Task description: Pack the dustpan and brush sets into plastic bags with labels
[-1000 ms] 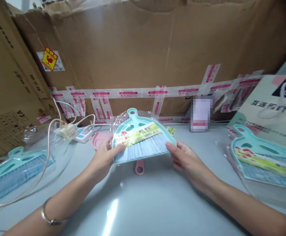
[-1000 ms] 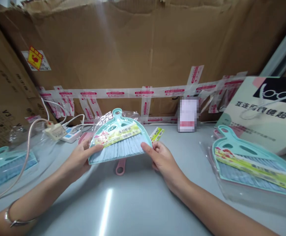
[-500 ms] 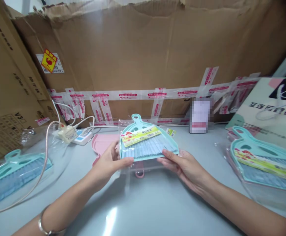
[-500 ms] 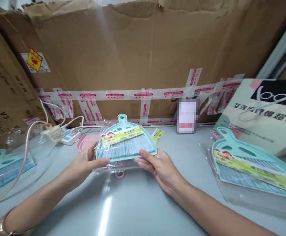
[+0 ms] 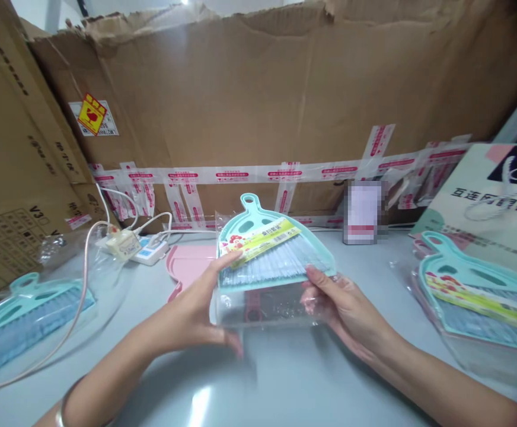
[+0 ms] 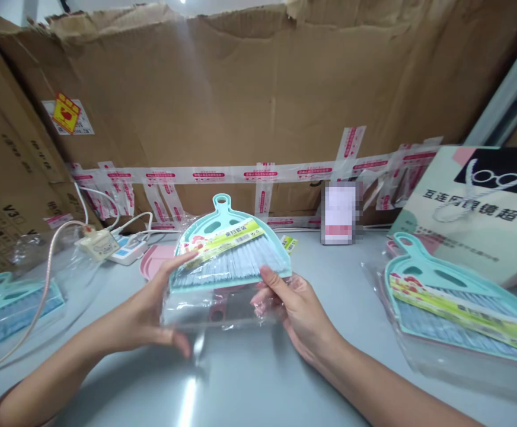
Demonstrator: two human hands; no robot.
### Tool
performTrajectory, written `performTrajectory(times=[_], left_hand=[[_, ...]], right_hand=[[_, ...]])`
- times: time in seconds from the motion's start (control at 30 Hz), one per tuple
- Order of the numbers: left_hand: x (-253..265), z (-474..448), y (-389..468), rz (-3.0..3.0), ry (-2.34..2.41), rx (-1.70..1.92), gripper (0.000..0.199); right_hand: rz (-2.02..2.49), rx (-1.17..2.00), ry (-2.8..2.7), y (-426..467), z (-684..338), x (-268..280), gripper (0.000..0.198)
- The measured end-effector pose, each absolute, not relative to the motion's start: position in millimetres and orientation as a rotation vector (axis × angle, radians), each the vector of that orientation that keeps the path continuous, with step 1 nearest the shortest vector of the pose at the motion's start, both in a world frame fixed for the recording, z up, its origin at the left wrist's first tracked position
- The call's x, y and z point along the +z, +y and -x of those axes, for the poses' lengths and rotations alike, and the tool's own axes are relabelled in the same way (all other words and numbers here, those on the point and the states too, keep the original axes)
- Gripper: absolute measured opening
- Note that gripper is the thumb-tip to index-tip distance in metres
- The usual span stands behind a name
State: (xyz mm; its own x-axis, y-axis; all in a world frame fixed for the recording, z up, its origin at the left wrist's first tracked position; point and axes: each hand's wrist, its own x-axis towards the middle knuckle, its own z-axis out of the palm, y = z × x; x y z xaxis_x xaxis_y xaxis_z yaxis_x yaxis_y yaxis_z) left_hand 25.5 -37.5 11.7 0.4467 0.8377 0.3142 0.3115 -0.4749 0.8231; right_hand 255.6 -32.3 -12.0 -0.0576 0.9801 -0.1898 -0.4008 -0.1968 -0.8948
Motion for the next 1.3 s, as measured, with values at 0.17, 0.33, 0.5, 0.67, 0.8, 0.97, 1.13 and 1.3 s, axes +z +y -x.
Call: performTrajectory(times=[0.17, 0.33, 0.5, 0.67, 0.8, 0.97, 1.13, 1.3], left_hand=[[-5, -36, -36, -1.869, 1.138, 1.338, 0.033], [-4, -42, -36, -1.684, 1.24, 1.593, 0.016], [-2, -40, -35, -1.627, 1.285, 1.616, 0.014], [-9, -43, -37, -1.636, 1.304, 1.572, 0.018], [-10, -46, -37, -1.547, 1.176, 1.542, 0.018], [-10, -45, -31, -1.285, 0.958, 1.35, 0.072], [-12, -43, -27, -1.263, 0.977, 1.27, 0.051], [-13, -41, -28, -1.284, 0.958, 1.252, 0.045]], right_hand=[[1.051, 1.527, -1.007, -33, -257, -16, 0.042], [0.782, 1.471, -1.151, -33, -260, -21, 0.081], [0.82, 1.239, -1.321, -36, -259, -26, 0.097], [1.009, 1.012, -1.256, -30, -256, -24, 0.018], [0.888, 1.158, -1.096, -29, -252, -21, 0.055], [0.841, 1.195, -1.024, -27, -252, -22, 0.079], [0.936, 1.223, -1.047, -24, -254, -24, 0.056], [0.953, 1.258, -1.042, -25, -255, -23, 0.052]])
